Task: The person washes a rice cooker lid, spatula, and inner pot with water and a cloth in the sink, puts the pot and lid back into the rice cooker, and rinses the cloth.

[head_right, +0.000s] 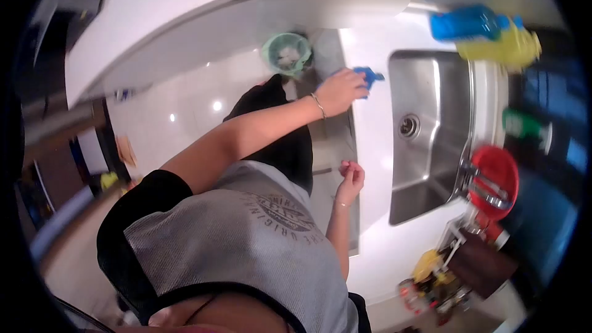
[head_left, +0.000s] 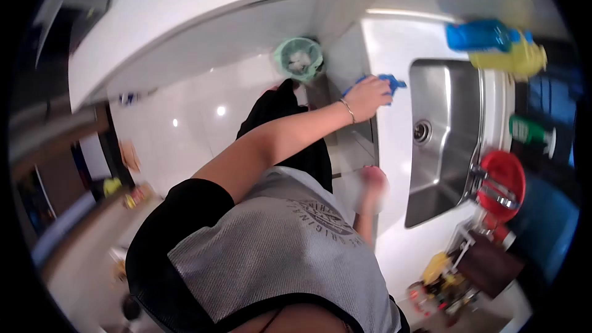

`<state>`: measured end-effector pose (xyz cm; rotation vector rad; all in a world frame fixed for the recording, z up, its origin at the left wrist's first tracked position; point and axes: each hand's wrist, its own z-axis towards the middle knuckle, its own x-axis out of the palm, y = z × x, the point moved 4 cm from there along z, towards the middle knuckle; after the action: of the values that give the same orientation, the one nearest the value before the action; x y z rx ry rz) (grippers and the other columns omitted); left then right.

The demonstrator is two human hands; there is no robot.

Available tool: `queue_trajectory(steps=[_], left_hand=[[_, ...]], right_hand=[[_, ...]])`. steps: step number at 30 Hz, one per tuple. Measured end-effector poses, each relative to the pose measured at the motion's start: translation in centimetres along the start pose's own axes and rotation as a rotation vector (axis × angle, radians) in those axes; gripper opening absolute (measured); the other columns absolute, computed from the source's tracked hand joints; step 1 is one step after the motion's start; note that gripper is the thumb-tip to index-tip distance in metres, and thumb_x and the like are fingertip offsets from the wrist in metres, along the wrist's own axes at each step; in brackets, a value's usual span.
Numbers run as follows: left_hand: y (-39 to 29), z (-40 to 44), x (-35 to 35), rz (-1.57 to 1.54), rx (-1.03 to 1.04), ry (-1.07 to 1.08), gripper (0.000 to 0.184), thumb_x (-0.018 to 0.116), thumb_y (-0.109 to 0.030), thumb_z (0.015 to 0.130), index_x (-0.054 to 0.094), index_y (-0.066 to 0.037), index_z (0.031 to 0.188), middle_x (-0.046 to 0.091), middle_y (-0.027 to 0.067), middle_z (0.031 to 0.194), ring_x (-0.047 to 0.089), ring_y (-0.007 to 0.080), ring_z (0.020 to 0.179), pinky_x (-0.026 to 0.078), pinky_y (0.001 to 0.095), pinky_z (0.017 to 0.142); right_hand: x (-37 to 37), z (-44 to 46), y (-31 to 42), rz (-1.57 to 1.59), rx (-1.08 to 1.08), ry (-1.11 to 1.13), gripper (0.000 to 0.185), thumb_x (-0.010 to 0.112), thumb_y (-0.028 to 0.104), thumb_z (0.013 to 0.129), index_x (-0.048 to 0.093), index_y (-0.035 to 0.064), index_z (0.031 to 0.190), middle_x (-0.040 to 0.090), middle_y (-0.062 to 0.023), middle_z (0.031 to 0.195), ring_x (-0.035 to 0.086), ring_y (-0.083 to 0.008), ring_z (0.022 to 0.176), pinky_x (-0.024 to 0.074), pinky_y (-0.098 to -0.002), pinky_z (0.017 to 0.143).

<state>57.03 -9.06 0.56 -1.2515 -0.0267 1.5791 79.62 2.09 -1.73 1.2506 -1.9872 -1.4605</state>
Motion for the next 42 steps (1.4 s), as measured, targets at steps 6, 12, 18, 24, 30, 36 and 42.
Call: queue_trajectory(steps=[6, 12, 18, 24, 30, 36, 42], left_hand=[[-0.7, -1.7, -0.4, -0.084, -0.114, -0.06, 0.016, 0.049, -0.007, 0.069, 0.061, -0.012, 0.079, 0.055, 0.0073, 0.092, 0.051, 0.0228, 0.098, 0.036, 0.0351, 0.09], [-0.7, -4.9, -2.3, -0.147, -0.213, 0.03, 0.01, 0.056, -0.013, 0.072, 0.061, -0.013, 0.081, 0.054, 0.0052, 0.085, 0.053, 0.0222, 0.085, 0.041, 0.0344, 0.079], [1.4, -12.2, -5.9, -0.925, -0.555, -0.035, 0.02, 0.056, -0.018, 0.08, 0.06, -0.008, 0.097, 0.058, 0.0072, 0.098, 0.056, 0.0203, 0.089, 0.043, 0.0312, 0.08], [-0.1, -18.1, -14.3, -1.439, -0.82, -0.087, 0.03, 0.054, -0.024, 0.085, 0.054, -0.011, 0.111, 0.055, 0.0039, 0.107, 0.052, 0.0125, 0.096, 0.042, 0.0254, 0.083], [0.5, -19.5, -18.2, -1.825, -0.892, -0.204, 0.034, 0.052, -0.02, 0.086, 0.045, -0.008, 0.117, 0.053, 0.0068, 0.109, 0.055, 0.0166, 0.096, 0.047, 0.0289, 0.08], [-0.7, -13.9, -20.6, -1.787, -0.804, -0.155, 0.04, 0.058, -0.008, 0.08, 0.043, -0.003, 0.117, 0.052, 0.0073, 0.105, 0.054, 0.0156, 0.094, 0.046, 0.029, 0.08], [-4.8, -6.7, -20.5, -1.571, -0.451, 0.032, 0.054, 0.061, -0.001, 0.074, 0.041, -0.011, 0.123, 0.048, 0.0024, 0.1, 0.052, 0.0124, 0.087, 0.043, 0.0252, 0.08]], right_hand=[[5.1, -0.2, 4.1, -0.055, -0.085, 0.435, 0.014, 0.048, 0.011, 0.088, 0.049, 0.001, 0.098, 0.058, -0.0093, 0.089, 0.051, -0.012, 0.067, 0.0432, -0.0229, 0.061], [6.1, 1.5, 4.4, -0.128, -0.147, 0.372, 0.023, 0.05, 0.01, 0.086, 0.047, 0.0, 0.106, 0.058, -0.0091, 0.093, 0.055, -0.0132, 0.073, 0.0454, -0.0234, 0.062], [8.8, 0.2, 4.6, -0.104, -0.114, 0.318, 0.036, 0.051, 0.024, 0.086, 0.043, 0.0041, 0.114, 0.05, -0.0079, 0.11, 0.05, -0.0156, 0.093, 0.041, -0.0279, 0.075], [17.1, -5.1, 5.6, 0.195, 0.102, 0.544, 0.044, 0.047, 0.037, 0.086, 0.043, 0.0059, 0.118, 0.047, -0.0074, 0.116, 0.043, -0.0195, 0.108, 0.0343, -0.0347, 0.088], [20.5, -9.1, 9.0, 0.243, -0.043, 0.397, 0.021, 0.053, 0.016, 0.085, 0.052, 0.0023, 0.102, 0.056, -0.0038, 0.094, 0.054, -0.0139, 0.087, 0.0433, -0.0282, 0.075], [16.5, -10.5, 16.1, 0.298, -0.383, 0.127, 0.017, 0.053, 0.012, 0.086, 0.052, 0.0017, 0.098, 0.055, -0.004, 0.09, 0.052, -0.0099, 0.078, 0.0424, -0.0222, 0.065], [9.0, -8.1, 21.5, 0.509, -0.517, -0.067, 0.018, 0.056, 0.008, 0.083, 0.05, 0.0016, 0.099, 0.057, -0.0046, 0.087, 0.055, -0.0099, 0.074, 0.0453, -0.0218, 0.061]])
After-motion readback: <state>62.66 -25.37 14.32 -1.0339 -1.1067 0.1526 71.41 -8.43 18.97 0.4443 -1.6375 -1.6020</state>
